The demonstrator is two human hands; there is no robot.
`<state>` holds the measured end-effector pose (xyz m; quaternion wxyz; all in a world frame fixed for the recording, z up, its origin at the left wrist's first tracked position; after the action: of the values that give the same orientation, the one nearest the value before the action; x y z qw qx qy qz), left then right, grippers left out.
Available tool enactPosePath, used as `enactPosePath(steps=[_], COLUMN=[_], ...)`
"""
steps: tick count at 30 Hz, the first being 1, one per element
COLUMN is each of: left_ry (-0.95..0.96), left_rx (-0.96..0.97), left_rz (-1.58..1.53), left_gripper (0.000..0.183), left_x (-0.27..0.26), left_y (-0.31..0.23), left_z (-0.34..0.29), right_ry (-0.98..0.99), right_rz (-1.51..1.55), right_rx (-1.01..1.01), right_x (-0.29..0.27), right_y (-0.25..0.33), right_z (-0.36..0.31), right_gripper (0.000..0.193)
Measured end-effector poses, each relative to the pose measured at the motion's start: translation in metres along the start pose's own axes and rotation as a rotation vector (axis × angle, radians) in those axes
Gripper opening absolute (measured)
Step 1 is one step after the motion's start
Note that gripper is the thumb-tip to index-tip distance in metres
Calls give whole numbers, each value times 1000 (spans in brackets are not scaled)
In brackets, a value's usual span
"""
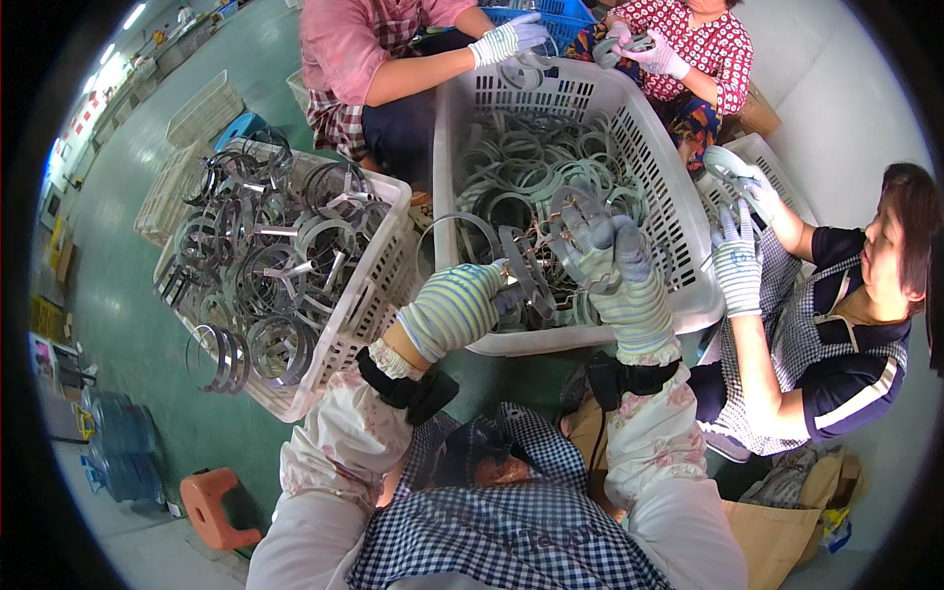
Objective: The recorder sorts and assembles circular metal ring components while sitting with other workers at a factory floor.
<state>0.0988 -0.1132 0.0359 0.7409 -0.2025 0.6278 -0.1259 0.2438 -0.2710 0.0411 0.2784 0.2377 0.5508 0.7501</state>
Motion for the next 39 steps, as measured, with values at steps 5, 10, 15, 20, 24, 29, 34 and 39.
enactPosePath(steps=[5, 10, 15, 20, 24, 29, 34, 39], left_ry=[14, 12, -24, -37, -99, 40, 14, 34], left_rx=[1, 15, 50, 71, -11, -271, -316, -360], left_rz=[-25, -62, -92, -208, -550, -951, -1321, -1319], left_gripper=[20, 23, 27, 26, 24, 27, 25, 25], left_x=[0, -3, 0, 15, 5, 0, 19, 10], left_y=[0, -6, -4, 8, 6, 8, 22, 12], left_z=[-2, -6, -3, -3, 1, 0, -1, -2], right_ry=[233, 369, 344, 354, 83, 48, 91, 54], right_rz=[-1, -12, -84, -17, 87, 211, -604, -625], right_rx=[129, 137, 146, 193, 114, -120, -354, -358], right_x=[16, 22, 19, 16, -6, 18, 55, 55], right_y=[19, 20, 12, 9, 19, 21, 35, 35], right_z=[1, 3, 4, 4, 13, 5, 0, 0], right_gripper=[19, 24, 27, 30, 40, 65, 90, 79])
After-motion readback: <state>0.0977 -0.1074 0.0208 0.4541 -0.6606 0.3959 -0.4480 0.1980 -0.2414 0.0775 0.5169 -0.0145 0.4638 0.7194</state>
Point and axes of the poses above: each hand's wrist, its own z-axis towards the middle knuckle, its own x-axis out of the palm, y = z × x, the point moved 5 cm from there along z, towards the middle knuckle, and after that the axes turned 2 degrees about z, right-handed, at the moved point
